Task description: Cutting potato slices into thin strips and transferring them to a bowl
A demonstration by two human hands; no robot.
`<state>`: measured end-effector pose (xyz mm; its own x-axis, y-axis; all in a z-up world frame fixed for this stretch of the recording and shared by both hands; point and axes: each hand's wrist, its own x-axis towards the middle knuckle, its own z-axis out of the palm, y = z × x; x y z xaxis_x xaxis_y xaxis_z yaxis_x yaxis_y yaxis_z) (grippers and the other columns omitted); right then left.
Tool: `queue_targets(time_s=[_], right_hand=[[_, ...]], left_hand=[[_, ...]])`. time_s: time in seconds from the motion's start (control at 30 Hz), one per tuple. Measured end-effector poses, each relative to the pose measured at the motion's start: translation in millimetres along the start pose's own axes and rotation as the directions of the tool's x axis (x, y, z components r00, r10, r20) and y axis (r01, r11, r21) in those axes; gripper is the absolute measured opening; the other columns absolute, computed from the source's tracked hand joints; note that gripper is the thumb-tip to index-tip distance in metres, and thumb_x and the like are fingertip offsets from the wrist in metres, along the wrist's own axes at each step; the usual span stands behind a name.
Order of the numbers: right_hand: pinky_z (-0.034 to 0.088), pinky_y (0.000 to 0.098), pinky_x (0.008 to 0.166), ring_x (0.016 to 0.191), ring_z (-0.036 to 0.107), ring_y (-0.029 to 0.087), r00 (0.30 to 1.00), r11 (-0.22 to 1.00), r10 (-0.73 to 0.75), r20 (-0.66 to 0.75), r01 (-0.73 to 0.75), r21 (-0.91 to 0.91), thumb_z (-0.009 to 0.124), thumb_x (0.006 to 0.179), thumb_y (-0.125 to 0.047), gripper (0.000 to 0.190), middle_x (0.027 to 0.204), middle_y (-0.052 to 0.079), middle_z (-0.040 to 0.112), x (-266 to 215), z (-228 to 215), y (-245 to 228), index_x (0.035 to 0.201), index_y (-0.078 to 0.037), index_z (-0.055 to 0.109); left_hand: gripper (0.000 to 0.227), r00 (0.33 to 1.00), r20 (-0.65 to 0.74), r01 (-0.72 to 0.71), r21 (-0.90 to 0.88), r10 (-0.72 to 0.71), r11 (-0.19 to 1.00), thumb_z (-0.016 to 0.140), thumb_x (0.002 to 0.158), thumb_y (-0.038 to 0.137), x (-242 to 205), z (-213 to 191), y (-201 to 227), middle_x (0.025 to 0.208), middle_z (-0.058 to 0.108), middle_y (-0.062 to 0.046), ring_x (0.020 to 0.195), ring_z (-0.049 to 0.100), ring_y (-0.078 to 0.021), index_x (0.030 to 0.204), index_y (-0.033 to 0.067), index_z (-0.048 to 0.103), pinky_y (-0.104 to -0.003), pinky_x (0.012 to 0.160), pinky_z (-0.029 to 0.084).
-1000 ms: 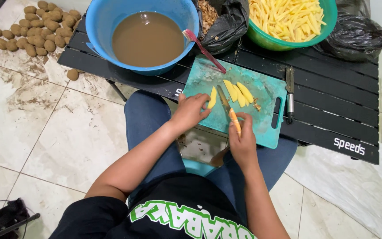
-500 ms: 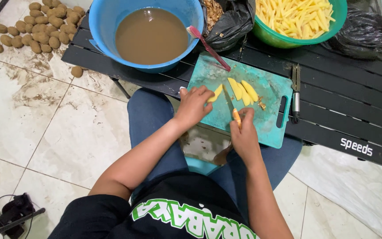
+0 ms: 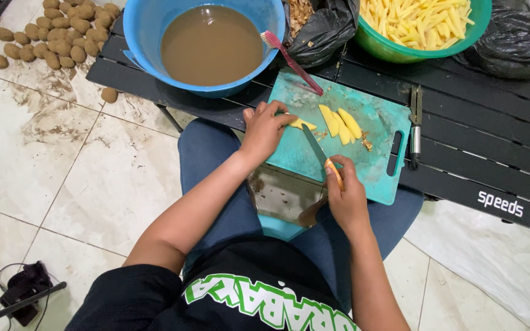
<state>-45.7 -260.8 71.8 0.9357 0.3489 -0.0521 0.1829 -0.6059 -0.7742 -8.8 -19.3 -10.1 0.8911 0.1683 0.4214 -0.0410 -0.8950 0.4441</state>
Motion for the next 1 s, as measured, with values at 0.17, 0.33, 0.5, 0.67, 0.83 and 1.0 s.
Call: queue_targets(time_s=[0.17, 0.33, 0.5, 0.67, 0.83, 1.0], right_hand=[[0.052, 0.0491, 0.073, 0.082, 0.070, 0.041, 1.000, 0.999, -0.012, -0.004, 0.012, -0.035, 0.056, 0.105, -0.023, 0.027, 0.086, 0.013, 0.075, 7, -10, 4, 0.132, -0.022, 0.060], [0.053, 0.0508, 0.075, 0.083, 0.069, 0.041, 0.999, 0.995, -0.046, 0.014, 0.047, -0.087, 0.059, 0.104, -0.026, 0.028, 0.089, 0.013, 0.076, 13, -21, 3, 0.131, -0.024, 0.065], [0.054, 0.0535, 0.078, 0.088, 0.071, 0.043, 0.994, 0.984, -0.103, 0.030, 0.106, -0.142, 0.060, 0.103, -0.024, 0.028, 0.089, 0.013, 0.077, 18, -26, -1, 0.129, -0.022, 0.068], [0.055, 0.0559, 0.080, 0.092, 0.071, 0.044, 0.989, 0.970, -0.137, 0.059, 0.146, -0.193, 0.061, 0.103, -0.024, 0.027, 0.094, 0.014, 0.078, 22, -34, -8, 0.128, -0.022, 0.068], [0.054, 0.0591, 0.081, 0.096, 0.070, 0.048, 0.983, 0.960, -0.161, 0.085, 0.176, -0.220, 0.061, 0.103, -0.025, 0.025, 0.103, 0.016, 0.077, 24, -39, -10, 0.126, -0.020, 0.069], [0.054, 0.0607, 0.085, 0.105, 0.068, 0.048, 0.984, 0.958, -0.140, 0.106, 0.162, -0.238, 0.059, 0.104, -0.025, 0.027, 0.114, 0.015, 0.076, 24, -42, -13, 0.128, -0.019, 0.068]], left_hand=[[0.018, 0.985, -0.168, -0.017, -0.315, -0.038, 0.949, 0.061, 0.090, 0.009, 8, -14, 18, 0.107, 0.058, 0.002, 0.087, 0.049, -0.0164, 0.097, 0.0180, 0.075, -0.038, 0.082, 0.026], [0.025, 0.995, -0.034, -0.103, -0.138, 0.099, 0.985, 0.070, 0.083, 0.009, 14, 0, 0, 0.117, 0.068, 0.007, 0.097, 0.054, -0.0194, 0.102, 0.0217, 0.079, -0.043, 0.088, 0.029], [0.030, 0.997, -0.035, -0.080, -0.174, 0.075, 0.981, 0.070, 0.080, 0.005, 12, 6, -4, 0.119, 0.070, 0.007, 0.101, 0.054, -0.0198, 0.102, 0.0221, 0.080, -0.042, 0.090, 0.029], [0.029, 0.997, -0.031, -0.078, -0.181, 0.073, 0.980, 0.069, 0.082, 0.006, 12, 2, -2, 0.121, 0.070, 0.007, 0.100, 0.053, -0.0189, 0.104, 0.0215, 0.080, -0.041, 0.091, 0.029], [0.031, 0.997, -0.037, -0.075, -0.189, 0.069, 0.979, 0.069, 0.080, 0.003, 11, 0, -1, 0.121, 0.071, 0.006, 0.101, 0.053, -0.0193, 0.103, 0.0203, 0.081, -0.040, 0.091, 0.029], [0.031, 0.997, -0.039, -0.077, -0.198, 0.070, 0.977, 0.068, 0.081, 0.003, 11, 2, -2, 0.121, 0.070, 0.006, 0.100, 0.053, -0.0198, 0.103, 0.0211, 0.081, -0.041, 0.091, 0.029]])
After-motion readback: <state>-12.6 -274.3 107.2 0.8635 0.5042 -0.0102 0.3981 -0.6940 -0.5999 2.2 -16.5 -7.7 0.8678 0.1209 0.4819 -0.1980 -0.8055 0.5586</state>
